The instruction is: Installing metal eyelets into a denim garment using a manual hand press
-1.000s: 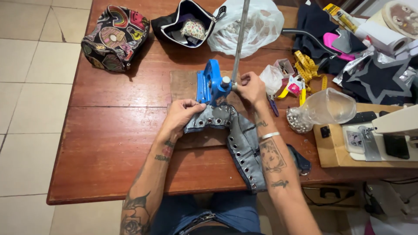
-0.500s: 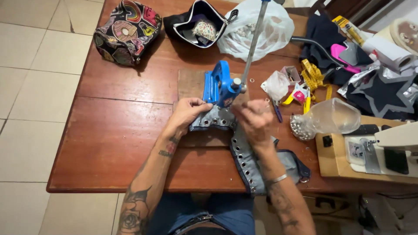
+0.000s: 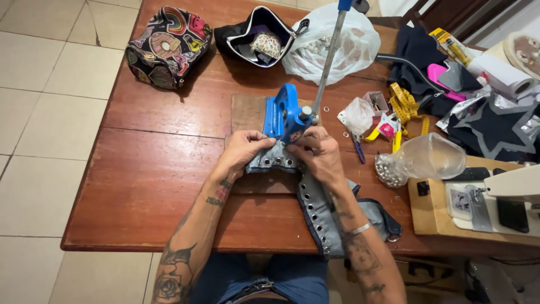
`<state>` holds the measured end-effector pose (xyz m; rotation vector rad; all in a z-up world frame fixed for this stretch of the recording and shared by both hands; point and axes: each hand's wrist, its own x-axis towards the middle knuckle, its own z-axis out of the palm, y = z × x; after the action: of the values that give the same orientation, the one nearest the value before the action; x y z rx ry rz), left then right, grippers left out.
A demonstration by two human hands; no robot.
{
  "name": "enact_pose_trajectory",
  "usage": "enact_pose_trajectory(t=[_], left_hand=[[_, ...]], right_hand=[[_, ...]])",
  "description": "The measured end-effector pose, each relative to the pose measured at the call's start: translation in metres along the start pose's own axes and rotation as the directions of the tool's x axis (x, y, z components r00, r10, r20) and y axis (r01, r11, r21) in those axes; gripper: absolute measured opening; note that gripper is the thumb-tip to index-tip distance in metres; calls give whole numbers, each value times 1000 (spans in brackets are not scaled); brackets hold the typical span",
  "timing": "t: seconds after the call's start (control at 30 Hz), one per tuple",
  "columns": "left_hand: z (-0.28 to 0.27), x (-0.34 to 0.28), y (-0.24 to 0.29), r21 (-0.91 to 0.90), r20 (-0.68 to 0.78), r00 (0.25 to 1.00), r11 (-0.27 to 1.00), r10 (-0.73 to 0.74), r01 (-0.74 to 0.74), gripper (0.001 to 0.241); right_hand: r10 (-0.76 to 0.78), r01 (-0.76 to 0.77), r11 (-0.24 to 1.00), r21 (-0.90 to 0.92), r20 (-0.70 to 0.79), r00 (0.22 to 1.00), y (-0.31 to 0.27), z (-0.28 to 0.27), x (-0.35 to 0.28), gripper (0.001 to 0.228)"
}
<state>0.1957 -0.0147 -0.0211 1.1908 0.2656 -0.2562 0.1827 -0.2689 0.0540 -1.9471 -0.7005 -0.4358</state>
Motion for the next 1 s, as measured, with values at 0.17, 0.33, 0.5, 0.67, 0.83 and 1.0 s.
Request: enact_pose_trajectory(t=[0.17,0.33,0.5,0.67,0.83,1.0], left_hand=[[3,-9,12,4,2,1000,1000,3,-3,28],[5,-13,13,18,-3,1000,1000,6,-6,28],[2,-10,11,22,-2,1000,1000,2,-2,29],[-2,-41,45,78,14,997,994,73,-74,37],[-9,-56,77,422,165,849,742,502,-521,55],[-2,-45,55,458,383,717,554,582,-695,34]], right_hand=[[181,-199,971,129,136,974,-18,-4,20,17],[190,-214,972,99,214,958,-24,-10,26,21],[196,-240,963,123,295,935,-26,-13,36,20],[214,-281,947,158,343,915,-32,-19,41,17],[187,-239,962,129,328,926,-30,-21,43,18],[181,-232,966,110,350,919,-43,-23,49,17]])
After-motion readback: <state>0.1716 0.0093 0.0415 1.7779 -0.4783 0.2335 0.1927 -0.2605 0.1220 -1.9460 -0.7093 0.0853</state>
